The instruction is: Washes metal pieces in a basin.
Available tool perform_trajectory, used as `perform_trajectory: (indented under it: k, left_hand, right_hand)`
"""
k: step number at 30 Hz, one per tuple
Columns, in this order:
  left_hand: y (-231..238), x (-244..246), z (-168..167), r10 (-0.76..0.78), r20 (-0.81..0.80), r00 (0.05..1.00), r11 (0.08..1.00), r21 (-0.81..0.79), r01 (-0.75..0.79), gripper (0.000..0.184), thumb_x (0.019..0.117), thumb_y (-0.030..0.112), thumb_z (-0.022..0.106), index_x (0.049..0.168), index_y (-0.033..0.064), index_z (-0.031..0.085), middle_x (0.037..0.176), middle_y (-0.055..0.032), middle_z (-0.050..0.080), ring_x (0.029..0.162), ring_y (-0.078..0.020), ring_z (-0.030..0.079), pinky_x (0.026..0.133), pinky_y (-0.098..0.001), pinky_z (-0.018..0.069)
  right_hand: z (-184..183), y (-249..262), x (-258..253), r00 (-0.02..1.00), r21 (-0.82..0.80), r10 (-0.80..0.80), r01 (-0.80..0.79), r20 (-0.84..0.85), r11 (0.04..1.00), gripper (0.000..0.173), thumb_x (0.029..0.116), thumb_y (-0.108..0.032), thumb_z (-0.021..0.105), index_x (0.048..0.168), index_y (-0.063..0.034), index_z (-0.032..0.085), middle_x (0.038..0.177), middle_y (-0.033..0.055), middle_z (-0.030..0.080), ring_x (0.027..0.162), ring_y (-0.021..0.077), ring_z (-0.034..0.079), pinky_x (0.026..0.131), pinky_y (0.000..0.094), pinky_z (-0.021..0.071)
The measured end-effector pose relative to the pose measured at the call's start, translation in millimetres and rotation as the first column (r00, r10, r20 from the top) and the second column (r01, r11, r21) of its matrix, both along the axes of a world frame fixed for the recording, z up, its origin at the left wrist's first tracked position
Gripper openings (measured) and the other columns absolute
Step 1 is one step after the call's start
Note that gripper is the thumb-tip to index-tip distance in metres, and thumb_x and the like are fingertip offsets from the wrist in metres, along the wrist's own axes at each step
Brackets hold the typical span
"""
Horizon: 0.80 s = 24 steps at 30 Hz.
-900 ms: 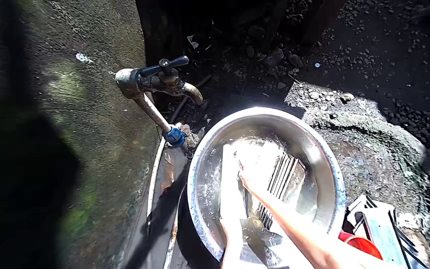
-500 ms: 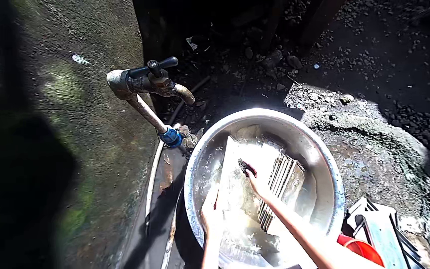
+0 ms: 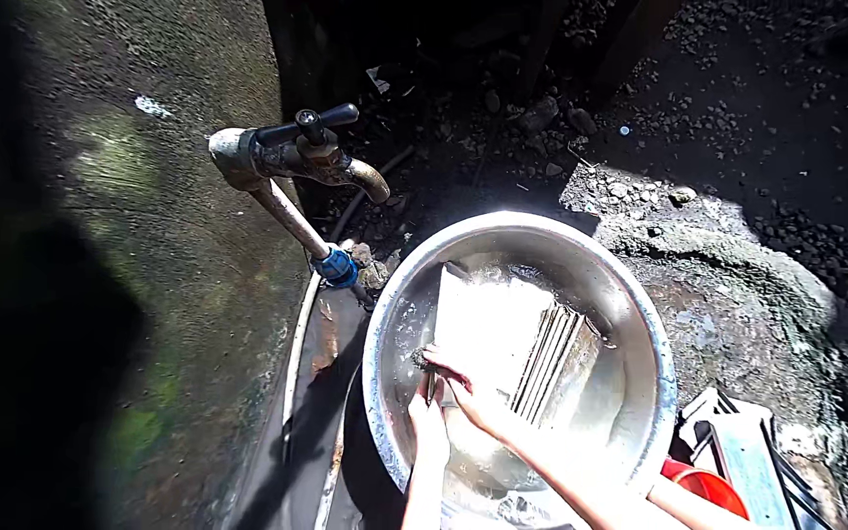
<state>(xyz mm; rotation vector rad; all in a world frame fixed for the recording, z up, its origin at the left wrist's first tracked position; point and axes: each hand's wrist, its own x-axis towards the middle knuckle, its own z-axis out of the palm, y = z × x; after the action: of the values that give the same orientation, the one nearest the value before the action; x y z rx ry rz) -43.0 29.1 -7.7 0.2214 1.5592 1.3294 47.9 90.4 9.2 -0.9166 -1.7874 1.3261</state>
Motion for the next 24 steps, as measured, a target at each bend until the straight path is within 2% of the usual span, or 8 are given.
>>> perform_trajectory:
  k: [1,3,5,7,12,14,19,24]
  left_hand:
    - [-0.7,3.9,4.3,0.057,0.056,0.997,0.998,-0.037,-0.055,0.030,0.1058,-0.001,0.040,0.133,-0.0116,0.047,0.123,-0.0176,0.060,0.108,-0.0114,0.059,0.093,-0.0266,0.0504]
    - [-7.6,4.7,-4.7,0.109,0.196,0.975,0.994,-0.037,-0.104,0.042,0.1122,0.015,0.022,0.147,-0.0048,0.033,0.134,-0.0192,0.051,0.118,-0.0182,0.053,0.102,-0.0348,0.0449]
    - [-8.4,3.2,-20.4,0.001,-0.068,0.998,1.000,0.000,-0.001,0.033,0.1053,-0.002,0.038,0.134,-0.0156,0.044,0.124,-0.0254,0.059,0.112,-0.0230,0.061,0.099,-0.0338,0.0506]
    - [-4.7,-1.1,-15.6,-0.194,-0.389,0.901,0.981,-0.050,0.190,0.028,0.0974,-0.006,0.056,0.123,-0.0131,0.064,0.116,-0.0247,0.070,0.106,-0.0228,0.070,0.097,-0.0347,0.0531]
    - [0.6,-1.5,3.5,-0.207,-0.470,0.858,0.977,-0.052,0.208,0.030,0.0983,-0.003,0.057,0.127,-0.0057,0.067,0.118,-0.0206,0.072,0.107,-0.0176,0.070,0.099,-0.0305,0.0508]
    - [0.7,-1.4,2.2,-0.211,-0.486,0.848,0.976,-0.062,0.207,0.030,0.0989,-0.002,0.057,0.127,-0.0055,0.066,0.121,-0.0203,0.071,0.112,-0.0203,0.069,0.101,-0.0336,0.0505]
    - [-0.8,1.7,7.7,-0.287,-0.454,0.843,0.948,-0.263,0.181,0.025,0.0980,-0.004,0.057,0.120,-0.0138,0.062,0.114,-0.0268,0.068,0.112,-0.0313,0.066,0.104,-0.0435,0.0485]
    - [-6.7,10.7,8.3,-0.259,-0.585,0.768,0.966,-0.138,0.221,0.029,0.0976,-0.002,0.057,0.124,-0.0061,0.069,0.113,-0.0219,0.073,0.106,-0.0294,0.072,0.099,-0.0450,0.0521]
  right_hand:
    - [0.3,-5.7,-3.3,0.976,0.160,0.162,-0.186,0.148,0.969,0.041,0.0958,0.008,0.047,0.132,0.0034,0.066,0.141,0.0171,0.063,0.141,0.0290,0.052,0.122,0.0448,0.0336]
    - [-10.3,-3.3,-8.6,0.886,0.376,0.314,-0.435,0.342,0.818,0.039,0.0959,0.005,0.053,0.129,-0.0050,0.070,0.136,0.0119,0.067,0.136,0.0316,0.057,0.117,0.0519,0.0391]
    - [-22.1,20.9,-8.9,0.849,0.459,0.356,-0.514,0.390,0.724,0.036,0.0962,0.004,0.056,0.128,-0.0044,0.070,0.133,0.0150,0.068,0.131,0.0357,0.060,0.115,0.0537,0.0412]
    - [-28.4,60.1,-3.2,0.873,0.470,0.258,-0.447,0.413,0.761,0.037,0.0942,0.007,0.054,0.125,-0.0035,0.072,0.130,0.0172,0.070,0.129,0.0377,0.061,0.114,0.0532,0.0415]
    - [-43.3,131.2,10.5,0.902,0.448,-0.218,0.031,0.374,0.894,0.044,0.0938,0.012,0.047,0.125,-0.0047,0.072,0.134,0.0153,0.067,0.133,0.0329,0.058,0.116,0.0479,0.0417]
    - [-42.4,100.9,6.0,0.911,0.400,-0.222,0.071,0.347,0.914,0.046,0.0932,0.013,0.046,0.129,-0.0029,0.070,0.137,0.0165,0.065,0.134,0.0333,0.057,0.117,0.0468,0.0410]
    - [-26.5,-16.1,-6.4,0.942,0.339,0.064,-0.182,0.331,0.923,0.041,0.0924,0.009,0.054,0.128,-0.0035,0.071,0.136,0.0125,0.068,0.133,0.0290,0.060,0.114,0.0431,0.0445]
    - [-32.7,69.3,25.0,0.927,0.461,-0.106,-0.078,0.360,0.884,0.045,0.0912,0.014,0.048,0.126,-0.0029,0.072,0.135,0.0148,0.068,0.132,0.0332,0.060,0.114,0.0469,0.0445]
